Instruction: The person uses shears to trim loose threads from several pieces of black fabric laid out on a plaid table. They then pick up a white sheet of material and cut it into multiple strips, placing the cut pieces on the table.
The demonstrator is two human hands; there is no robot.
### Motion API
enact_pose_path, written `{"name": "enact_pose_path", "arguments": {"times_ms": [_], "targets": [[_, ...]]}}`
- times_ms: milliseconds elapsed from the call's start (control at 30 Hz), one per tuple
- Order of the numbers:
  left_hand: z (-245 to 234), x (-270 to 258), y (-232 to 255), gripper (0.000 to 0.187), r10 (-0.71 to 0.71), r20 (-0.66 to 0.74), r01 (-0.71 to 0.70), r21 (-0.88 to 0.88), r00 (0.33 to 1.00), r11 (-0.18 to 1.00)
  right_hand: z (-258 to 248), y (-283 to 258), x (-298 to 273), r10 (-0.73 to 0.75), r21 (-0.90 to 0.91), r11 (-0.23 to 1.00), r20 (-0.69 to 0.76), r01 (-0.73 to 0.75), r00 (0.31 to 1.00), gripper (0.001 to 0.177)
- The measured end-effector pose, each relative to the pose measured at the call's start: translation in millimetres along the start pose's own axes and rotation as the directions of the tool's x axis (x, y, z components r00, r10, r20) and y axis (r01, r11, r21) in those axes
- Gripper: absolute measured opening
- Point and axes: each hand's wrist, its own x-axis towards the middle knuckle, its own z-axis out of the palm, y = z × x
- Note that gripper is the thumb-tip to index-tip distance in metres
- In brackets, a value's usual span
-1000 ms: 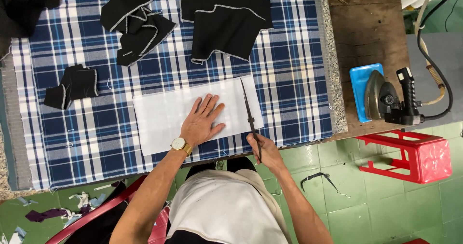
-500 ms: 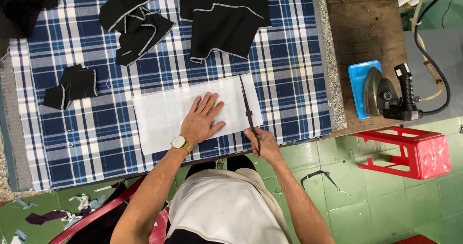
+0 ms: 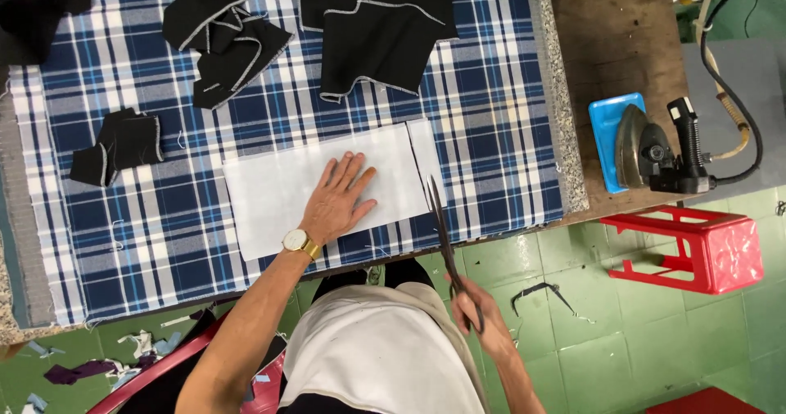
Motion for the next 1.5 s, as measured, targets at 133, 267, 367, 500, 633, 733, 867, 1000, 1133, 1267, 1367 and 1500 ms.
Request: {"name": "enact_pose_path", "arguments": {"times_ms": [133,267,367,500,633,733,867,1000,1133,1267,1367,1500], "targets": [[-10,2,-7,0.059,-0.022,-0.027,0.023,0.024,0.999,0.999,-19,31,-31,0.038,-0.069,0.997,0.041,-0.035,0.998,0.096],[-8,19,-4,0.060,0.060,-0.064,-0.057,0.049,0.996,0.997,-23,39,-46,0.074,-0.074,0.995,0.023,-0.072,0.997,0.084],[0,27,-4,0.062,0.085,-0.008,-0.085,0.028,0.996,0.996,-22,46,-44,0.072,-0.089,0.994,0.075,-0.065,0.995,0.074],[13,21,-14,0.062,0.100,0.031,-0.101,0.031,0.995,0.994,-11,53,-25,0.158,-0.209,0.967,0.030,-0.148,0.987,0.085],[16,19,-14,0.064,0.086,0.041,-0.088,0.037,0.995,0.995,6,46,-7,0.282,-0.347,0.888,-0.106,-0.301,0.954,0.103],[16,18,-15,0.065,0.087,0.041,-0.089,0.033,0.995,0.996,21,30,2,0.271,-0.327,0.896,-0.135,-0.301,0.953,0.095],[16,19,-15,0.065,0.087,0.038,-0.088,0.013,0.995,0.996,33,17,8,0.277,-0.199,0.930,-0.174,-0.309,0.945,0.085],[16,19,-15,0.064,0.090,0.025,-0.091,0.032,0.996,0.995,37,16,14,0.273,-0.189,0.933,-0.178,-0.305,0.945,0.086],[15,19,-15,0.065,0.075,0.058,-0.076,0.027,0.996,0.997,36,18,16,0.249,-0.166,0.945,-0.197,-0.282,0.948,0.082],[17,18,-16,0.065,0.073,0.051,-0.075,0.025,0.996,0.997,37,16,15,0.251,-0.121,0.954,-0.186,-0.276,0.950,0.082],[16,18,-15,0.064,0.078,0.027,-0.079,0.007,0.997,0.997,35,17,14,0.257,-0.131,0.950,-0.183,-0.282,0.949,0.081],[18,17,-16,0.065,0.075,0.037,-0.075,0.010,0.997,0.997,40,6,13,0.270,-0.167,0.938,-0.195,-0.304,0.943,0.079]]}}
